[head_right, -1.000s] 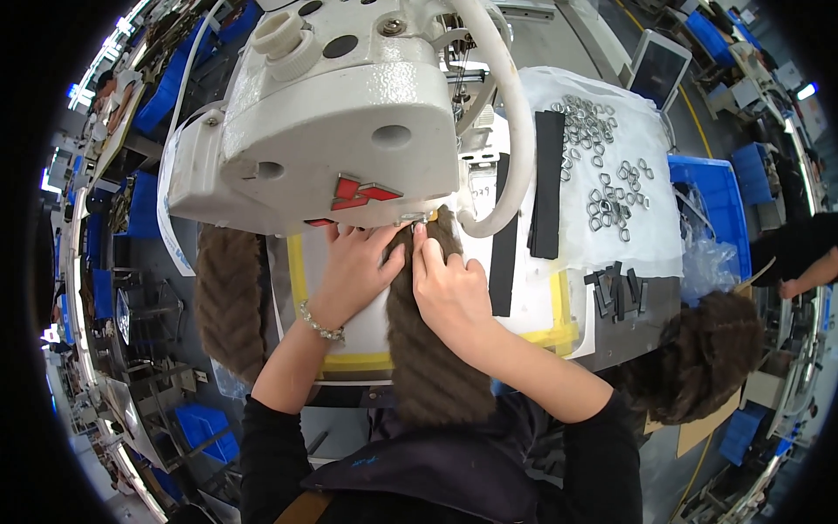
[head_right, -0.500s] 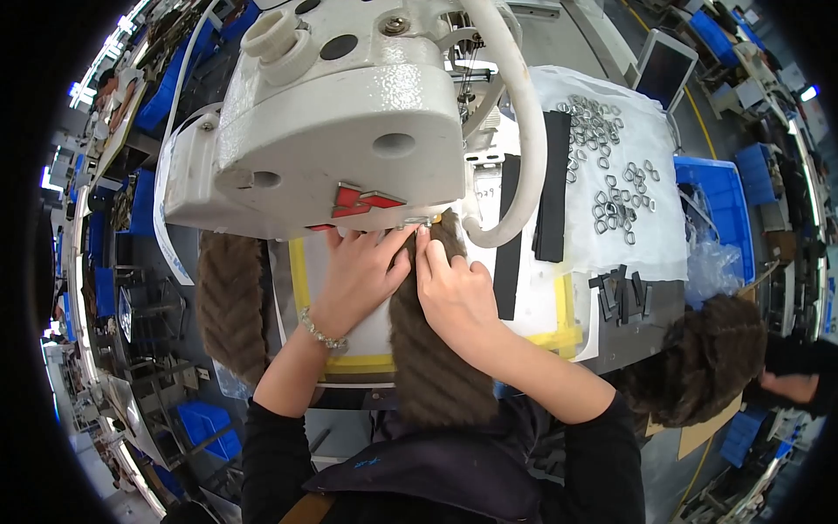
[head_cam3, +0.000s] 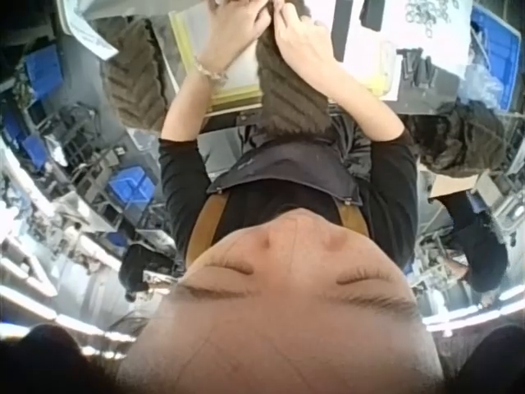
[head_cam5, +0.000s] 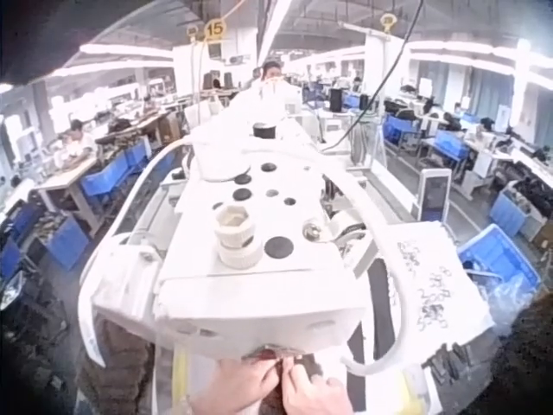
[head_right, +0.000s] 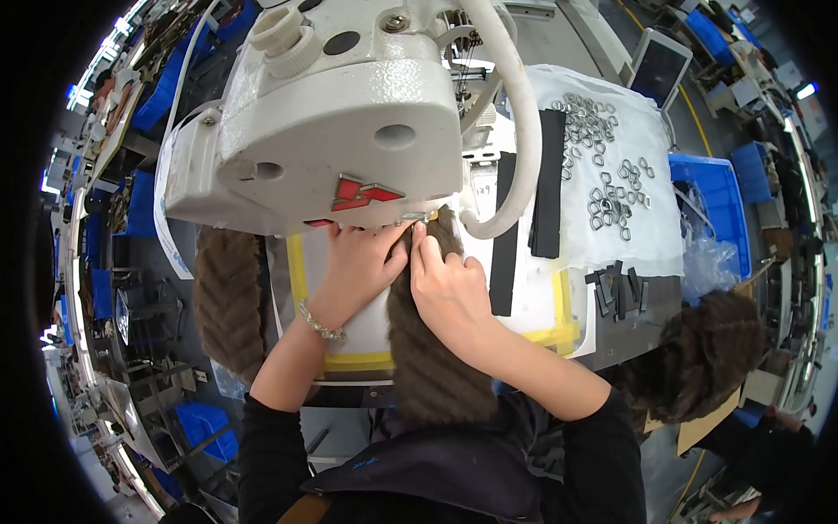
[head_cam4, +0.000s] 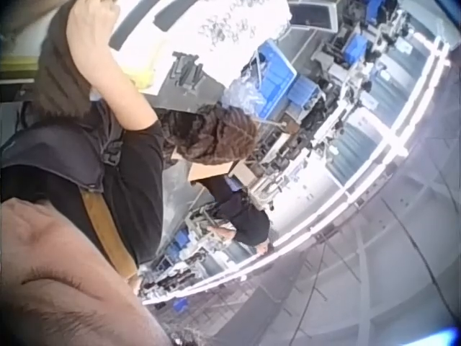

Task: Sewing leather straps and metal rings onto fur pieces using an industrial sewing machine.

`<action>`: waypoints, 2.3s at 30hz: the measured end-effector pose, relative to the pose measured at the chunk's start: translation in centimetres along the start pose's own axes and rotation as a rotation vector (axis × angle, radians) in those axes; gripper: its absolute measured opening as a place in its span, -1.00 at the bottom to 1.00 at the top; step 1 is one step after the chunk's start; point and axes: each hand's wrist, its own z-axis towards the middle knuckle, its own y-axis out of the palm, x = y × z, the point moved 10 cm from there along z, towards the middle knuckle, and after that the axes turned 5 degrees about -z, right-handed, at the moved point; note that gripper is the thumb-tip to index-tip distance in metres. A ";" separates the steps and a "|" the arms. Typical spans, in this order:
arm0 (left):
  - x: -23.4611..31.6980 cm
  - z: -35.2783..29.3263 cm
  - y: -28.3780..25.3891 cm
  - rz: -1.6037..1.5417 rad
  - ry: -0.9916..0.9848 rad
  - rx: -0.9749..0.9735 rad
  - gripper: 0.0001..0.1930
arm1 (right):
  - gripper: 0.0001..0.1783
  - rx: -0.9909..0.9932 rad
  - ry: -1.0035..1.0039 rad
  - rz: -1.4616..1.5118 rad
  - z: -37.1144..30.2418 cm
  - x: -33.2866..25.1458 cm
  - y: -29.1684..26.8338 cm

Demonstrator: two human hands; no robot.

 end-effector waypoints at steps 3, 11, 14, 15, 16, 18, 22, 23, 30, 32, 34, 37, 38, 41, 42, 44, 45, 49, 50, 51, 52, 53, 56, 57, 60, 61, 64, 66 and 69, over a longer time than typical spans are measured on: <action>-0.6 -0.2 0.7 -0.054 -0.011 -0.090 -0.87 | -0.35 -0.009 -0.005 0.019 0.0 0.0 0.0; 0.6 -0.2 -1.2 -0.036 0.020 -0.032 -0.82 | -0.34 0.002 0.012 0.046 -0.1 0.2 -0.3; 0.6 -0.2 -1.1 -0.030 0.018 -0.027 -0.82 | -0.34 -0.015 0.015 0.061 0.1 0.4 -0.2; 0.4 -0.3 -0.8 -0.035 -0.002 -0.056 -0.82 | -0.34 -0.019 0.013 0.062 0.1 0.3 -0.2; 0.4 -0.3 -0.7 -0.034 -0.003 -0.059 -0.82 | -0.34 -0.023 0.011 0.062 0.1 0.3 -0.1; 0.5 -0.3 -0.9 0.002 0.019 -0.011 -0.83 | -0.34 -0.024 0.011 0.067 0.1 0.2 -0.1; 0.6 -0.3 -1.0 0.016 0.039 -0.005 -0.85 | -0.35 -0.006 0.010 0.083 0.2 0.2 -0.3; 0.0 -0.5 -0.4 -0.003 -0.015 -0.078 -0.77 | -0.35 -0.006 0.011 0.084 0.2 0.3 -0.3; -0.4 -0.6 -0.4 -0.054 -0.062 -0.148 -0.66 | -0.34 -0.030 0.014 0.113 0.2 0.5 -0.2; -0.2 -0.4 -1.0 -0.040 -0.019 -0.113 -0.66 | -0.34 -0.034 0.013 0.121 0.3 0.5 0.0; 0.3 -0.2 -1.6 -0.029 0.025 -0.075 -0.67 | -0.33 -0.023 -0.003 0.124 0.2 0.5 0.1; 0.6 -0.1 -1.6 -0.042 0.047 -0.092 -0.65 | -0.32 -0.045 0.001 0.100 0.1 0.7 0.2; 0.7 -0.1 -1.6 -0.029 0.062 -0.089 -0.65 | -0.32 -0.044 0.003 0.100 0.2 0.8 0.1; 0.2 -0.5 -1.0 -0.023 0.053 -0.111 -0.62 | -0.32 -0.059 0.008 0.142 0.3 1.0 0.0; -0.2 -0.6 -0.6 -0.029 0.029 -0.138 -0.59 | -0.33 -0.053 0.008 0.128 0.3 0.8 0.1; -0.3 -0.4 -0.6 -0.038 0.028 -0.154 -0.58 | -0.33 -0.048 0.015 0.114 0.4 0.9 0.4; -0.4 -0.4 -0.6 -0.045 0.020 -0.168 -0.56 | -0.37 -0.012 0.006 0.116 0.5 0.9 0.3; -0.8 -0.5 -0.3 -0.041 0.033 -0.178 -0.56 | -0.40 0.026 0.011 0.153 0.7 1.0 0.1; -0.9 -0.5 -0.4 -0.031 0.041 -0.161 -0.57 | -0.40 0.026 0.016 0.156 0.7 1.0 0.1; -1.0 -0.5 -0.5 -0.022 0.051 -0.143 -0.58 | -0.39 0.008 0.015 0.150 0.8 1.0 0.3; -1.0 -0.5 -0.4 -0.022 0.055 -0.147 -0.58 | -0.38 -0.010 0.013 0.144 0.8 1.0 0.4; -1.3 -0.5 -0.4 -0.030 0.038 -0.153 -0.59 | -0.38 -0.010 0.018 0.146 0.9 1.0 0.5; -1.7 -0.5 -0.1 -0.024 0.023 -0.165 -0.62 | -0.39 0.024 0.041 0.176 1.0 1.2 0.5; -1.9 -0.5 0.0 -0.012 0.020 -0.169 -0.64 | -0.39 0.035 0.040 0.166 0.9 1.1 0.6; -2.1 -0.5 -0.1 -0.013 0.006 -0.175 -0.64 | -0.39 0.052 0.043 0.163 0.9 1.0 0.8; -2.0 -0.5 -0.1 -0.013 0.013 -0.178 -0.64 | -0.40 0.054 0.041 0.167 0.9 1.0 0.8; -1.7 -0.6 -0.7 -0.006 0.002 -0.189 -0.63 | -0.37 0.025 0.036 0.150 0.7 0.6 0.6; -1.4 -0.9 -0.7 -0.058 -0.016 -0.225 -0.57 | -0.35 0.018 0.036 0.155 0.3 0.5 0.4; -1.0 -1.2 -0.5 -0.050 0.008 -0.224 -0.54 | -0.35 0.012 0.033 0.149 -0.1 0.5 0.4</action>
